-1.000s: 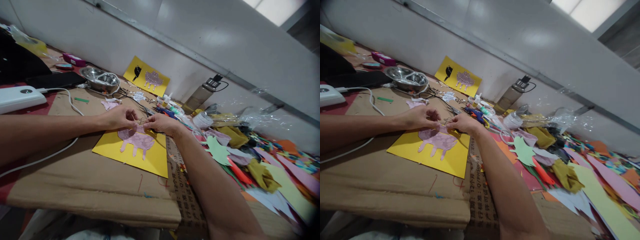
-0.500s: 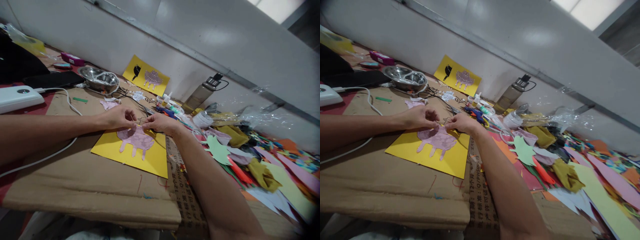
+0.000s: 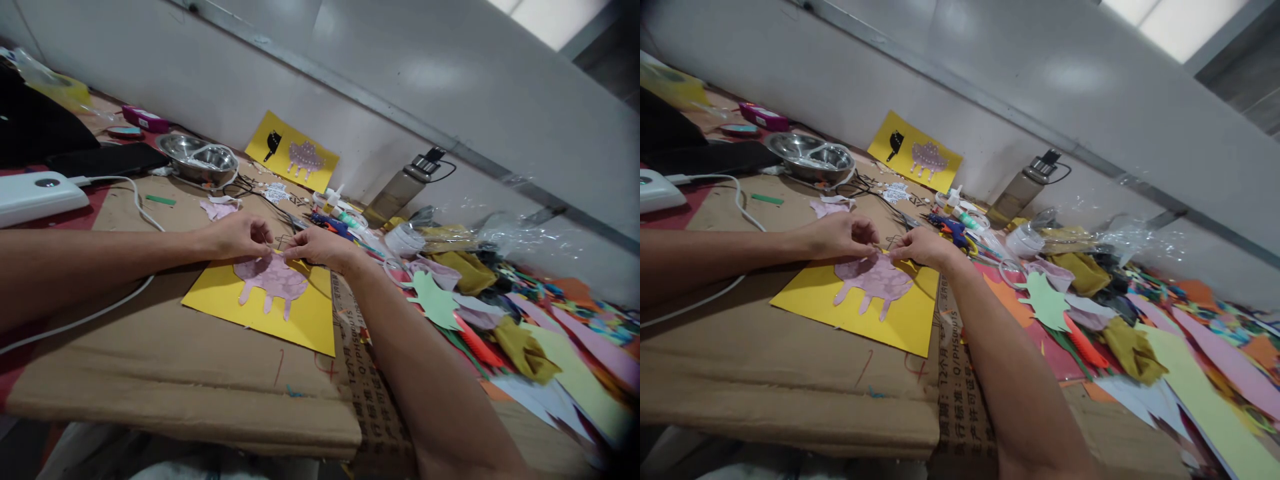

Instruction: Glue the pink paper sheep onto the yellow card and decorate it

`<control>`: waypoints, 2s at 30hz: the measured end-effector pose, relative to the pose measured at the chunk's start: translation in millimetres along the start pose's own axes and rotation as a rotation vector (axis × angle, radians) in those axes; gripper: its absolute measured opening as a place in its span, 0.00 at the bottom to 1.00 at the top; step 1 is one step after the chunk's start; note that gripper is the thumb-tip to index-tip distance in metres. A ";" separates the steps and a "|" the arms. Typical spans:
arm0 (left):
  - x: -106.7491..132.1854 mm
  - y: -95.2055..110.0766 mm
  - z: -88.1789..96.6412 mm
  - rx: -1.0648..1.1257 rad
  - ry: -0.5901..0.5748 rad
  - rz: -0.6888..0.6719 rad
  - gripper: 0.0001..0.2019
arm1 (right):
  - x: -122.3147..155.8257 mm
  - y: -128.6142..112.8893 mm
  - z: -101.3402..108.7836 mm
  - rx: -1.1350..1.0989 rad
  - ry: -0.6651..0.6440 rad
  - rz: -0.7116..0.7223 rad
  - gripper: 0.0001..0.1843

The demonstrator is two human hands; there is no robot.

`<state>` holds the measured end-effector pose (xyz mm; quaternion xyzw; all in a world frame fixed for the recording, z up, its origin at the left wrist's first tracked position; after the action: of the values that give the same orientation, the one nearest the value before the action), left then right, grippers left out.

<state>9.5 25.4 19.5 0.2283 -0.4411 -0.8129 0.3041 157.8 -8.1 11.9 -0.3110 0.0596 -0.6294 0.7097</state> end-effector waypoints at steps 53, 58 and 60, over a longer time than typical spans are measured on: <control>1.4 -2.5 -6.8 0.021 -0.052 -0.037 0.13 | 12.4 -1.1 6.1 -0.039 0.299 0.046 0.19; 1.8 -0.9 -8.6 0.060 -0.078 -0.046 0.13 | 12.1 0.7 -7.2 0.064 0.253 0.031 0.22; 1.9 -0.8 -8.6 0.062 -0.085 -0.043 0.13 | 10.7 2.5 -9.1 0.101 0.240 0.027 0.22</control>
<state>13.5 19.4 14.2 0.2124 -0.4737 -0.8140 0.2604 157.8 -21.3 6.6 -0.1965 0.1167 -0.6548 0.7204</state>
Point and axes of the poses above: each hand's wrist, its own x-axis away from the middle knuckle, its own z-axis out of the back of the hand, y = z × x, the point moved 6 cm from there along -x, towards the middle knuckle, and after that the axes turned 15 degrees about x, right-handed, at the moved point
